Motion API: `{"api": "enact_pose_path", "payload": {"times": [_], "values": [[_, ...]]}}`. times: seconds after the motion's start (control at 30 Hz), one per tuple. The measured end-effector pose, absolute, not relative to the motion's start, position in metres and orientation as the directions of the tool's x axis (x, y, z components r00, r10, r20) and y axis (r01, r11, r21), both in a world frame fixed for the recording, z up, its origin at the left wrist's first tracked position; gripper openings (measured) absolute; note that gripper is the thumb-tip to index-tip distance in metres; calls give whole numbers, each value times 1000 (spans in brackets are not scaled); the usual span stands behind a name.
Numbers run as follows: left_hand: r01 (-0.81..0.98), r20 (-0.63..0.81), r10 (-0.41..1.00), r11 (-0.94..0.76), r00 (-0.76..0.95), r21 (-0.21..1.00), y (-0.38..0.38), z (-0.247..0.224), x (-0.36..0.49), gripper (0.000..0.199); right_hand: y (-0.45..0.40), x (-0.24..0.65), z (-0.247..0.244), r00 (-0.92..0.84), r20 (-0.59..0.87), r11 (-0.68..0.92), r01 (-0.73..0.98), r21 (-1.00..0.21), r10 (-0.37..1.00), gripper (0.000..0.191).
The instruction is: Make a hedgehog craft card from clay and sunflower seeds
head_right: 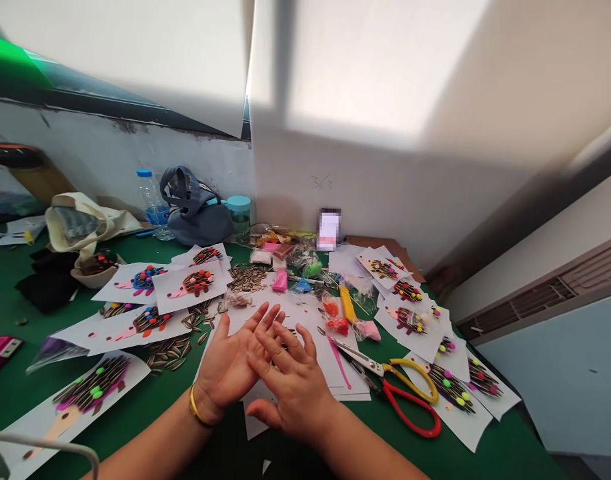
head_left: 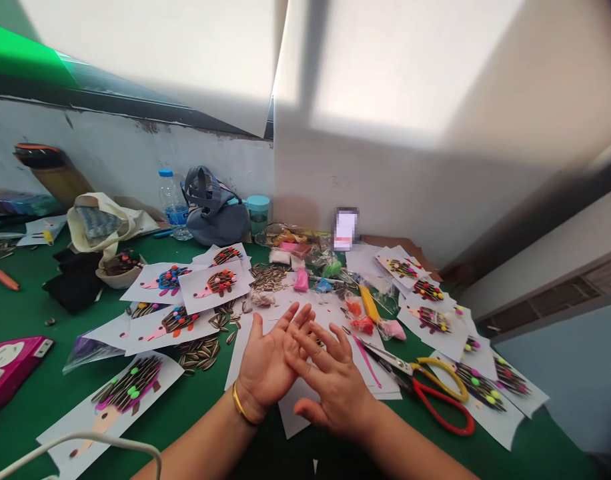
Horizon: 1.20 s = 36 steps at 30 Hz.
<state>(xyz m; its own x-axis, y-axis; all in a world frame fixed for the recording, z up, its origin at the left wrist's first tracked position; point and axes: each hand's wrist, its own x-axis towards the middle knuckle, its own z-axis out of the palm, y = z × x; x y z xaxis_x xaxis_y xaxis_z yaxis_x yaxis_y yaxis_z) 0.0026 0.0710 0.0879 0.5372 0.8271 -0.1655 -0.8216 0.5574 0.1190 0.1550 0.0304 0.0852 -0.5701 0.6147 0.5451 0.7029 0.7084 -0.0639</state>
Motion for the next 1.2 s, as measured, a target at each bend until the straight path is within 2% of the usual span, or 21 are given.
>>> {"api": "enact_pose_path", "payload": {"times": [0.1,0.27,0.43,0.6,0.67,0.77,0.9,1.0,1.07,1.2], "values": [[-820,-204,822,560,532,115,71,90,3,68,29,155,83,-614,527,740,671,-43,588,68],[-822,-184,823,560,538,102,72,87,3,69,31,157,82,-554,506,665,745,-54,662,68],[-821,-195,821,561,536,107,71,84,3,67,30,156,82,-613,521,740,670,-57,594,64],[-823,-186,826,556,532,114,72,83,2,67,32,156,81,-552,523,681,728,-77,650,61],[-833,-173,837,540,519,119,73,84,0,67,32,157,82,-571,535,713,695,-89,623,56],[-828,-193,834,545,517,133,73,85,0,66,32,155,82,-608,525,751,653,-95,595,59],[-820,-185,829,554,528,146,73,83,1,66,32,154,83,-555,512,692,713,-114,656,59],[-830,-179,840,538,512,146,73,83,0,66,32,155,83,-587,527,735,668,-112,614,54],[-828,-194,837,541,512,150,73,83,0,65,32,155,83,-613,520,755,648,-101,595,58],[-814,-185,825,561,534,151,73,82,1,67,33,155,83,-559,509,697,707,-120,655,56]]}}
